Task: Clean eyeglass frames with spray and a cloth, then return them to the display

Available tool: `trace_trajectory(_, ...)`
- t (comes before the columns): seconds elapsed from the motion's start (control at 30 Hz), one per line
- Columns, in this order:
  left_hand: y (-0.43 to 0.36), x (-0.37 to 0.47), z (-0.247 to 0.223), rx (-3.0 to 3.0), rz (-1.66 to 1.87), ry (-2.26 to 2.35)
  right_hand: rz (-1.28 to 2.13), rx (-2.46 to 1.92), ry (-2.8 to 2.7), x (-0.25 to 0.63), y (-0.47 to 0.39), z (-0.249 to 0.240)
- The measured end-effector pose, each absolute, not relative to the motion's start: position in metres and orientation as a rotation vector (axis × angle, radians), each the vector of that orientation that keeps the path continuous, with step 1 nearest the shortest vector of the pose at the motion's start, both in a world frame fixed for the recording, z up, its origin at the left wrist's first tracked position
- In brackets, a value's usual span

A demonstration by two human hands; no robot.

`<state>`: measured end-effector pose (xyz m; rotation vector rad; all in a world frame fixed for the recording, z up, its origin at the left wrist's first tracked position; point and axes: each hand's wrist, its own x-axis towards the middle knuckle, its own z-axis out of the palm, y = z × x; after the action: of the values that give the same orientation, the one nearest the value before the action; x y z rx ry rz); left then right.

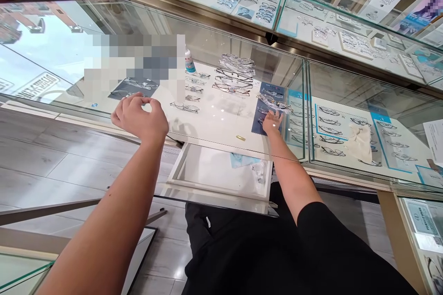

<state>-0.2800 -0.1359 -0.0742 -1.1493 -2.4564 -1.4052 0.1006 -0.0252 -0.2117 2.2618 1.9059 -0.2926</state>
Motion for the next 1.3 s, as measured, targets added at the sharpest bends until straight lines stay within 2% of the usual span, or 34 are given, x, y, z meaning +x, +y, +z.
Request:
trace_trajectory(0.5,-0.135,-0.281,-0.075,-1.151,-1.414,-2.461,-0.154,2.544,1.973,0.103,-0.059,-0.215)
trace_trajectory(1.3,-0.137,-0.281,-0.075,-1.165,-1.387,-2.45,-0.056,2.491,1.993,0.101,-0.075,-0.196)
